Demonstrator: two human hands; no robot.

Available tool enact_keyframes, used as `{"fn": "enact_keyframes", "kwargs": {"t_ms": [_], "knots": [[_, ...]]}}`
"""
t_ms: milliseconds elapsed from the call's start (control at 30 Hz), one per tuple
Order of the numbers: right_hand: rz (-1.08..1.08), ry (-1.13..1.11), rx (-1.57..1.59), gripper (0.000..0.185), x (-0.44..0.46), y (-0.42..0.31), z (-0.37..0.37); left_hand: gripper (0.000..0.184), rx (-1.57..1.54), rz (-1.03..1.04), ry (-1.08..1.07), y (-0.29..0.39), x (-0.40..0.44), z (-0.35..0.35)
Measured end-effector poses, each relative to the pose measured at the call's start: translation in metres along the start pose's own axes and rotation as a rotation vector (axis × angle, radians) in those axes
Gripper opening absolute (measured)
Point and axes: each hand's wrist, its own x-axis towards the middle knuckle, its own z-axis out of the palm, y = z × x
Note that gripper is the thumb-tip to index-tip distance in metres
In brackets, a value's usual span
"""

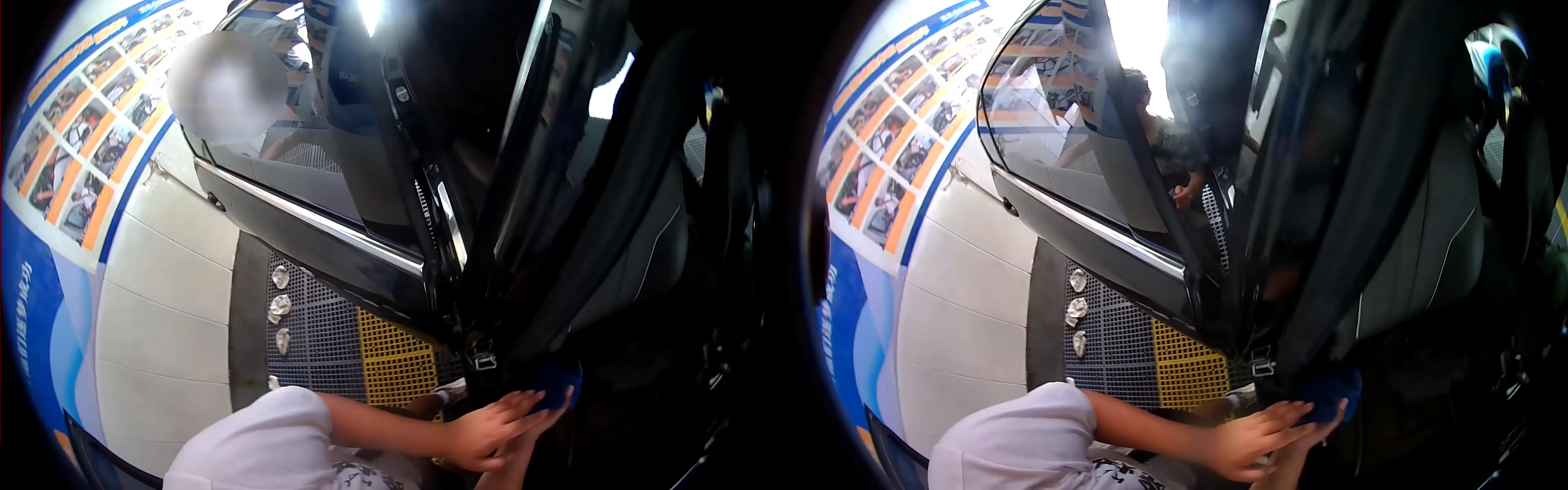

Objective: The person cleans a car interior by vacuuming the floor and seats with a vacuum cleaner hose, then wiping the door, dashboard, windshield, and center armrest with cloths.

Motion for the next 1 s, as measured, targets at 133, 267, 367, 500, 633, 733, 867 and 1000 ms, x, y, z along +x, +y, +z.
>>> {"fn": "enact_keyframes", "kwargs": {"t_ms": [133, 267, 367, 500, 633, 733, 867, 1000], "knots": [[-0.024, -0.369, -0.187, 0.054, 0.081, 0.030, -0.011, 0.061, 0.018, -0.076, 0.105, 0.013, -0.032, -0.044], [0.177, -0.670, -0.441, 0.062, 0.108, 0.009, -0.021, 0.059, 0.029, -0.297, -0.031, 0.008, -0.094, -0.038], [0.248, -0.723, -0.616, 0.061, 0.112, 0.013, -0.005, 0.057, 0.047, -0.363, -0.150, -0.009, -0.126, -0.021], [0.192, -0.659, -0.794, 0.060, 0.137, 0.027, 0.034, 0.041, -0.069, -0.545, -0.340, -0.016, -0.131, -0.035], [0.113, -0.560, -0.914, 0.059, 0.163, 0.025, 0.039, 0.033, -0.091, -0.681, -0.370, -0.014, -0.131, -0.047], [0.074, -0.490, -0.980, 0.059, 0.187, 0.028, 0.036, 0.036, -0.118, -0.574, -0.370, -0.052, -0.177, 0.000], [0.037, -0.413, -1.054, 0.058, 0.210, 0.050, 0.025, 0.048, -0.123, -0.638, -0.512, -0.069, -0.205, 0.022], [0.014, -0.353, -1.137, 0.058, 0.224, 0.064, 0.000, 0.061, -0.195, -0.848, -0.820, -0.076, -0.210, -0.005]]}}
